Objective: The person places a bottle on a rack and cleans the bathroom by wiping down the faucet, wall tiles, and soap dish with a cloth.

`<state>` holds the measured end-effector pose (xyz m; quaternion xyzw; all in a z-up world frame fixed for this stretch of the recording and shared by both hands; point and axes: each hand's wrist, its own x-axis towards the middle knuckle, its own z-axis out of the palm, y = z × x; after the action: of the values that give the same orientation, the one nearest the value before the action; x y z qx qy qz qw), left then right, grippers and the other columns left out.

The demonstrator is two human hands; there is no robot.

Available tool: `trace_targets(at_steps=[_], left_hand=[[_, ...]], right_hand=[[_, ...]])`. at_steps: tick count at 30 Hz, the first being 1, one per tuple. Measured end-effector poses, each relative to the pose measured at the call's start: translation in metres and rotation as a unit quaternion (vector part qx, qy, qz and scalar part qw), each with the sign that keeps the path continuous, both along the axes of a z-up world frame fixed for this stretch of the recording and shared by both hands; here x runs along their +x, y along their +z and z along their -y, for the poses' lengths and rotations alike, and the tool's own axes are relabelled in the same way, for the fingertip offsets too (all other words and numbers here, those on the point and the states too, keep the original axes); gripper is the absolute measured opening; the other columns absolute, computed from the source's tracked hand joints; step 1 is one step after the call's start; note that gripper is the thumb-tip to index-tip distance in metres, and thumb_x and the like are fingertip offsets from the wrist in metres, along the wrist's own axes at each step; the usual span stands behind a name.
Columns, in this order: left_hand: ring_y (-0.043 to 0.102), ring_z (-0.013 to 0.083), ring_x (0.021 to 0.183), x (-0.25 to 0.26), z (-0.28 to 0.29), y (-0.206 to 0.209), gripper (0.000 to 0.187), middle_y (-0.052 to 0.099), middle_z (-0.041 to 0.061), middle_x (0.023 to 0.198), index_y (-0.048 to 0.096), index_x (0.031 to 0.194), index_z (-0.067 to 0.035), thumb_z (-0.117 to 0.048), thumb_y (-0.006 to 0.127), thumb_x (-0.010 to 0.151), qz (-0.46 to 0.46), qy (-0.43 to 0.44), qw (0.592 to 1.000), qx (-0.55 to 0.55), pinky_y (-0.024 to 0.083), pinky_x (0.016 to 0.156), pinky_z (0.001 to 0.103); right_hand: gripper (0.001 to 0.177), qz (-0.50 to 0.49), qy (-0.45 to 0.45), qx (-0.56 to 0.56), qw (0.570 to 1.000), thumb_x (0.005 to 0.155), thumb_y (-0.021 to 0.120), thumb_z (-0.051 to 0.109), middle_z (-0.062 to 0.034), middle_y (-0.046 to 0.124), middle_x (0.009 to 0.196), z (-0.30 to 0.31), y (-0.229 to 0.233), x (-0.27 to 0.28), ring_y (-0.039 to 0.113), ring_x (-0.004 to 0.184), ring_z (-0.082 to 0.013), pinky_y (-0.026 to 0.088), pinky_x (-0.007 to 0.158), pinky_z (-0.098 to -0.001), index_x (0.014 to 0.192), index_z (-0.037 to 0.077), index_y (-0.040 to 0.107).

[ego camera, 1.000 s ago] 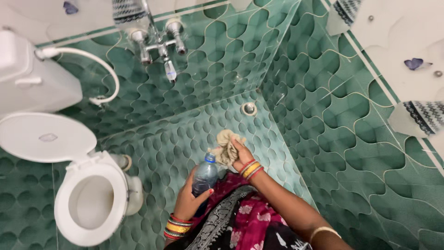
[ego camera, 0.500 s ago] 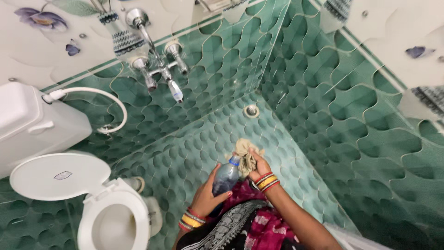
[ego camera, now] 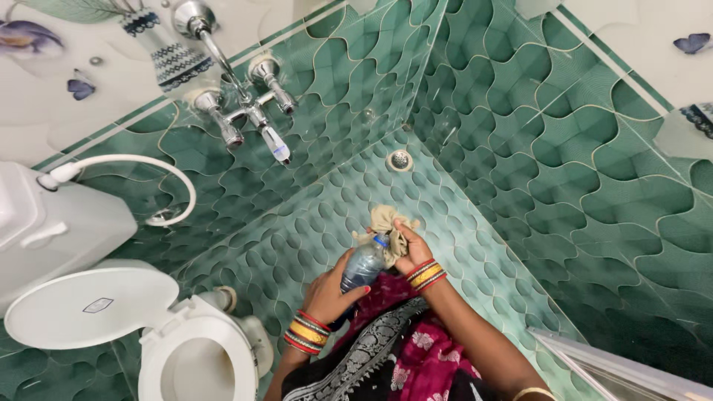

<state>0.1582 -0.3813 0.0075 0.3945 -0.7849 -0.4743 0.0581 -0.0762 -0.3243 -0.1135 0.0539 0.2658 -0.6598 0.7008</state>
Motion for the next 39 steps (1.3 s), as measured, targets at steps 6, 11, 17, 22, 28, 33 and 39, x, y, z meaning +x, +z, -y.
trace_targets(at_steps=[6, 11, 17, 22, 28, 33, 39], left_hand=[[0.072, 0.0396, 0.098, -0.037, 0.038, -0.014, 0.091, 0.074, 0.02, 0.106, 0.037, 0.154, -0.02, -0.048, 0.076, 0.077, 0.126, -0.024, 0.992, 0.011, 0.054, 0.087, 0.051], [0.071, 0.0404, 0.096, -0.089, 0.072, -0.026, 0.091, 0.074, 0.019, 0.104, 0.036, 0.154, -0.024, -0.049, 0.077, 0.077, 0.192, -0.04, 0.981, -0.007, 0.053, 0.084, 0.052], [0.071, 0.0409, 0.093, -0.144, 0.108, -0.046, 0.094, 0.073, 0.019, 0.102, 0.035, 0.153, -0.023, -0.047, 0.08, 0.075, 0.192, -0.027, 0.981, -0.024, 0.054, 0.081, 0.052], [0.073, 0.0389, 0.093, -0.185, 0.137, -0.043, 0.093, 0.074, 0.019, 0.102, 0.033, 0.156, -0.024, -0.047, 0.077, 0.077, 0.228, -0.034, 0.972, 0.04, 0.056, 0.083, 0.05], [0.072, 0.0403, 0.097, -0.214, 0.155, -0.044, 0.091, 0.074, 0.021, 0.104, 0.037, 0.152, -0.021, -0.046, 0.079, 0.075, 0.21, -0.027, 0.977, 0.027, 0.055, 0.086, 0.051], [0.072, 0.0402, 0.094, -0.225, 0.162, -0.053, 0.09, 0.074, 0.021, 0.101, 0.038, 0.151, -0.021, -0.045, 0.078, 0.075, 0.218, -0.04, 0.975, 0.026, 0.055, 0.083, 0.051], [0.074, 0.0371, 0.091, -0.231, 0.165, -0.059, 0.096, 0.074, 0.02, 0.1, 0.034, 0.155, -0.018, -0.047, 0.078, 0.075, 0.254, -0.039, 0.966, 0.018, 0.057, 0.08, 0.049]], right_hand=[[0.049, 0.029, 0.005, 0.029, 0.999, 0.097, 0.064, 0.023, -0.0206, 0.066, 0.132, 0.034, -0.037, -0.036, 0.065, 0.121, -0.0367, 0.05, 0.106, -0.0517, 0.139, 0.0, 0.056], [0.045, 0.039, 0.002, 0.047, 0.998, 0.094, 0.064, 0.018, -0.0171, 0.068, 0.128, 0.074, -0.049, -0.086, 0.066, 0.118, -0.0353, 0.052, 0.105, -0.0499, 0.135, 0.001, 0.058], [0.043, 0.03, 0.011, 0.067, 0.997, 0.094, 0.063, 0.017, -0.019, 0.07, 0.124, 0.118, -0.058, -0.143, 0.067, 0.115, -0.0353, 0.053, 0.103, -0.0491, 0.133, -0.001, 0.059], [0.041, 0.039, 0.025, 0.055, 0.997, 0.098, 0.062, 0.018, -0.0229, 0.069, 0.123, 0.141, -0.06, -0.179, 0.067, 0.116, -0.0356, 0.052, 0.105, -0.0499, 0.132, -0.005, 0.058], [0.041, 0.052, 0.047, 0.056, 0.996, 0.096, 0.059, 0.018, -0.0222, 0.068, 0.124, 0.157, -0.082, -0.204, 0.067, 0.115, -0.0362, 0.052, 0.104, -0.0509, 0.131, -0.003, 0.057], [0.042, 0.047, 0.064, 0.062, 0.995, 0.098, 0.059, 0.018, -0.0233, 0.068, 0.126, 0.16, -0.107, -0.212, 0.067, 0.116, -0.0367, 0.053, 0.102, -0.0492, 0.134, -0.003, 0.056], [0.041, 0.056, 0.056, 0.081, 0.994, 0.098, 0.058, 0.017, -0.0213, 0.067, 0.125, 0.168, -0.118, -0.216, 0.067, 0.117, -0.0371, 0.053, 0.102, -0.0498, 0.135, -0.001, 0.055]])
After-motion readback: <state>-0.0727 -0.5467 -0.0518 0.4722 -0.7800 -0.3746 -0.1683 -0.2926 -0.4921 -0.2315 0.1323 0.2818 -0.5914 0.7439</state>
